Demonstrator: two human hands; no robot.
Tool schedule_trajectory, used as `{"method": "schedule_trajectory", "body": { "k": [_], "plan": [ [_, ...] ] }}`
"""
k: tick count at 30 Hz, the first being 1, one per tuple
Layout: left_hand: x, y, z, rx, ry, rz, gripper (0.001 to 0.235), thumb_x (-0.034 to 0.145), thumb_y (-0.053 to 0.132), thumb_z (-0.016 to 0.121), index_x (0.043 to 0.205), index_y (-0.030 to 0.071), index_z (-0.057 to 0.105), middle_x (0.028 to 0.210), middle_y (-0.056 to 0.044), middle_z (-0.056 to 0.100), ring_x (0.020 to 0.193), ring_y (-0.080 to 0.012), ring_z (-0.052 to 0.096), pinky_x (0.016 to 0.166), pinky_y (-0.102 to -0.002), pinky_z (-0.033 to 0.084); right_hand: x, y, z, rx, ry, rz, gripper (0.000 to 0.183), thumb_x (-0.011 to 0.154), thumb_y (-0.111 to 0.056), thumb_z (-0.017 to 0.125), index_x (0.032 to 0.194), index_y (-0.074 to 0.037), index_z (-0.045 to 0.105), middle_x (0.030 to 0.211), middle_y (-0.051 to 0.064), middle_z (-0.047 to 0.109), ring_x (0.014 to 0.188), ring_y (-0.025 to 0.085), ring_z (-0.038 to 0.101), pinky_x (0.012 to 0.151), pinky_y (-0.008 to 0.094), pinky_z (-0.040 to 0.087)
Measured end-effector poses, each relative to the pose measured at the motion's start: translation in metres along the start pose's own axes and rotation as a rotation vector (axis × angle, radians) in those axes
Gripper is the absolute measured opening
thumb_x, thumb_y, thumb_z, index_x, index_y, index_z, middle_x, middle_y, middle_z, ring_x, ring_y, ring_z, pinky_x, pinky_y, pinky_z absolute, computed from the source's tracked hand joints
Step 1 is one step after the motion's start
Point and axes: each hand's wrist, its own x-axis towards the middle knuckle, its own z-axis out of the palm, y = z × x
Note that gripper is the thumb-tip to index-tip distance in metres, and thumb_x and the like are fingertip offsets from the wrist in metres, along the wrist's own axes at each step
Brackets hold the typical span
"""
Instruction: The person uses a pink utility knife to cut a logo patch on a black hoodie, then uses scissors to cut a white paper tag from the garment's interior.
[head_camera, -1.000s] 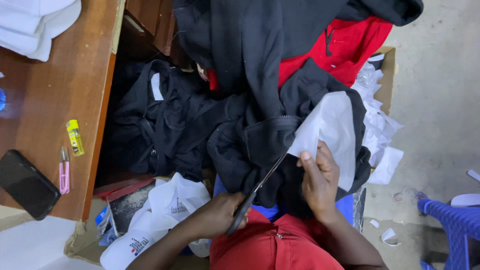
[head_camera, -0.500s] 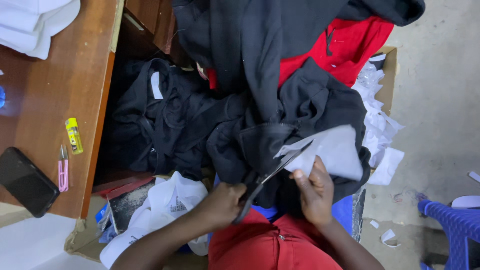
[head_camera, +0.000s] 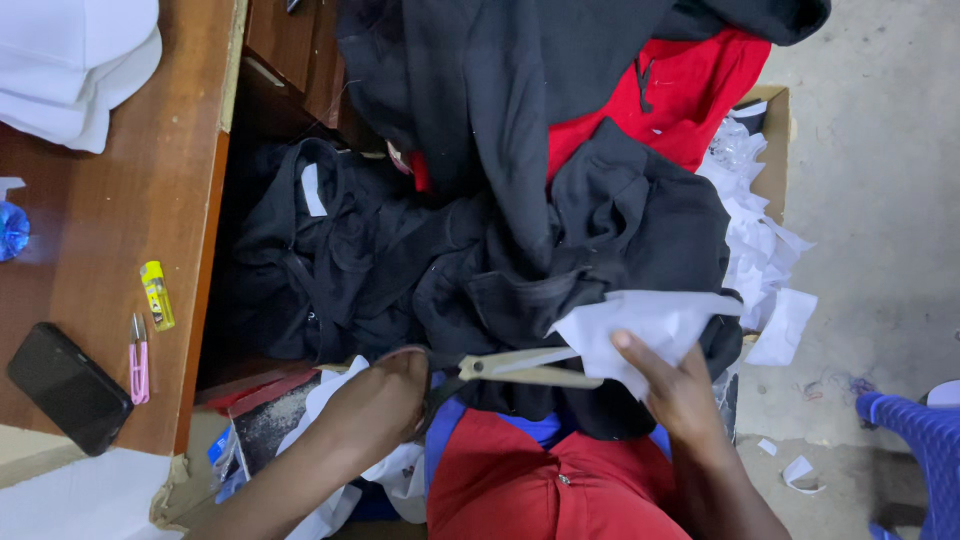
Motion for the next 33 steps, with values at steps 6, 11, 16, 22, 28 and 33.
{"method": "schedule_trajectory", "body": {
  "k": [6, 11, 16, 22, 28, 33],
  "plan": [
    [-0.008, 0.012, -0.057, -0.462, -0.598, -0.254, 0.077, 0.091, 0.011, 0.046, 0.165, 0.01, 0.022, 0.116, -0.024, 0.069, 0.109, -0.0446, 0.066, 0.076, -0.051, 0.052, 0.003, 0.04, -0.032, -0.172, -0.097, -0.334, 0.038, 0.089, -0.019, 0.075, 0.123, -0.003, 0.073, 0.118, 0.01, 0.079, 0.113, 0.024, 0.072, 0.096, 0.039, 0.056],
    [-0.01, 0.009, -0.05, -0.541, -0.553, -0.135, 0.022, 0.096, 0.016, 0.05, 0.115, 0.01, 0.059, 0.111, -0.018, 0.07, 0.103, -0.0379, 0.07, 0.078, -0.047, 0.053, 0.032, 0.077, -0.044, 0.357, -0.296, -0.251, 0.055, 0.087, -0.008, 0.075, 0.139, 0.001, 0.062, 0.121, 0.017, 0.074, 0.11, 0.034, 0.072, 0.084, 0.045, 0.059],
    [-0.008, 0.013, -0.051, -0.48, -0.61, -0.094, 0.016, 0.096, 0.017, 0.049, 0.106, 0.009, 0.058, 0.098, -0.019, 0.067, 0.087, -0.0385, 0.067, 0.069, -0.047, 0.047, 0.013, 0.069, -0.029, 0.119, -0.059, -0.262, 0.051, 0.084, -0.019, 0.077, 0.128, 0.003, 0.066, 0.114, 0.015, 0.075, 0.107, 0.029, 0.072, 0.086, 0.042, 0.057],
    [0.01, 0.017, -0.061, -0.431, -0.552, -0.044, 0.015, 0.099, 0.017, 0.048, 0.103, 0.007, 0.058, 0.104, -0.019, 0.064, 0.091, -0.0398, 0.068, 0.074, -0.049, 0.049, 0.011, 0.081, -0.025, 0.055, -0.067, -0.338, 0.047, 0.086, -0.02, 0.076, 0.127, 0.001, 0.066, 0.116, 0.012, 0.073, 0.109, 0.027, 0.07, 0.092, 0.041, 0.057],
    [0.028, 0.022, -0.072, -0.456, -0.54, -0.04, 0.017, 0.097, 0.021, 0.053, 0.1, 0.007, 0.06, 0.104, -0.022, 0.071, 0.095, -0.0413, 0.07, 0.076, -0.049, 0.051, 0.024, 0.107, -0.03, 0.286, -0.126, -0.226, 0.061, 0.081, -0.011, 0.078, 0.139, 0.003, 0.061, 0.129, 0.019, 0.072, 0.121, 0.036, 0.07, 0.099, 0.051, 0.059],
    [0.041, 0.026, -0.078, -0.416, -0.556, -0.007, 0.017, 0.097, 0.023, 0.054, 0.1, 0.007, 0.06, 0.102, -0.021, 0.071, 0.095, -0.0413, 0.068, 0.076, -0.051, 0.05, 0.039, 0.137, -0.035, 0.328, -0.248, -0.242, 0.057, 0.081, -0.005, 0.08, 0.135, 0.004, 0.065, 0.125, 0.02, 0.075, 0.116, 0.038, 0.073, 0.093, 0.053, 0.063]
  ]
}}
